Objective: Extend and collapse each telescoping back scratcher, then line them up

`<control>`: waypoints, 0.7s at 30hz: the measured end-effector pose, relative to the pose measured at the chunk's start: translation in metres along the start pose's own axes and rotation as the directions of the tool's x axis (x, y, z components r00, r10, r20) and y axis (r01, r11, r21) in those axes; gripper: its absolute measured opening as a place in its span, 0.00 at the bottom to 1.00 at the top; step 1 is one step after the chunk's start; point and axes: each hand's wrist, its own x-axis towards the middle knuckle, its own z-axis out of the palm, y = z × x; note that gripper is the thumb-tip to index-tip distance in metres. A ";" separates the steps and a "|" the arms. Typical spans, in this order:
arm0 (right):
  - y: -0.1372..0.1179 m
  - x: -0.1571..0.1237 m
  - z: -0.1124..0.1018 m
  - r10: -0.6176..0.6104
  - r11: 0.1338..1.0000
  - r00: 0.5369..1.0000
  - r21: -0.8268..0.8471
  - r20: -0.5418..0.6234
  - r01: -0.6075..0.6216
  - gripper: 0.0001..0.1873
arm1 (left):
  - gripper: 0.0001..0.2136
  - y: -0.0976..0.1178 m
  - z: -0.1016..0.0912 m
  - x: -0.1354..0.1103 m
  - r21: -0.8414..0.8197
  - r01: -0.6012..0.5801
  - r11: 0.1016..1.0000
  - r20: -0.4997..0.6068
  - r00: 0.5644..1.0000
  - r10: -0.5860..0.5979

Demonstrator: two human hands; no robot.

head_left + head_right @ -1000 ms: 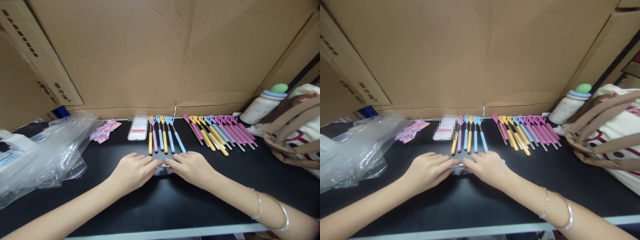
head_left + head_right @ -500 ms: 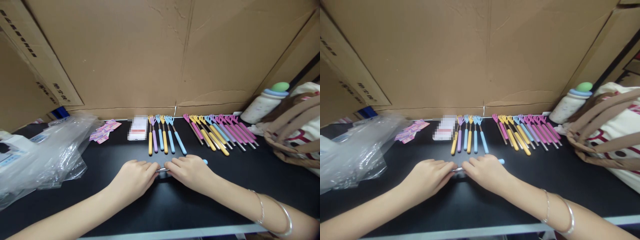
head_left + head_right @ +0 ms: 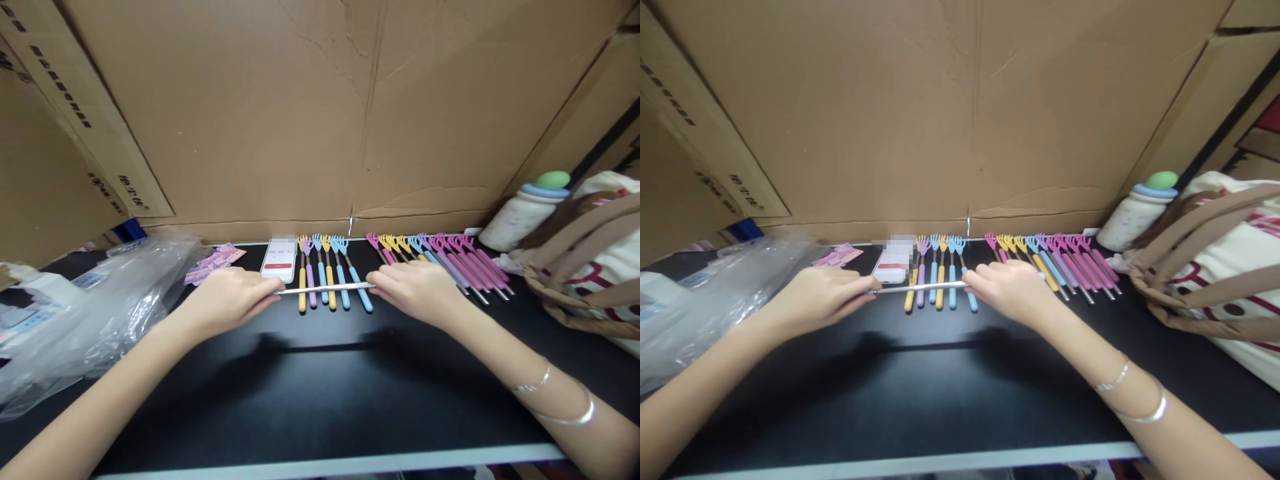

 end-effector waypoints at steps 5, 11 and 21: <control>0.046 -0.014 0.006 0.030 0.992 0.999 -0.119 0.019 -0.028 0.20 | 0.15 -0.031 0.002 -0.012 0.137 0.058 0.989 -0.075 0.996 -0.048; 0.077 -0.032 0.018 0.022 0.985 0.998 -0.175 0.053 -0.012 0.22 | 0.11 -0.046 0.000 -0.019 0.200 0.069 0.977 -0.107 0.993 -0.048; 0.108 -0.072 0.023 0.138 0.978 0.979 -0.178 0.150 -0.110 0.18 | 0.12 -0.061 -0.010 -0.037 0.323 0.131 0.937 -0.052 0.991 -0.121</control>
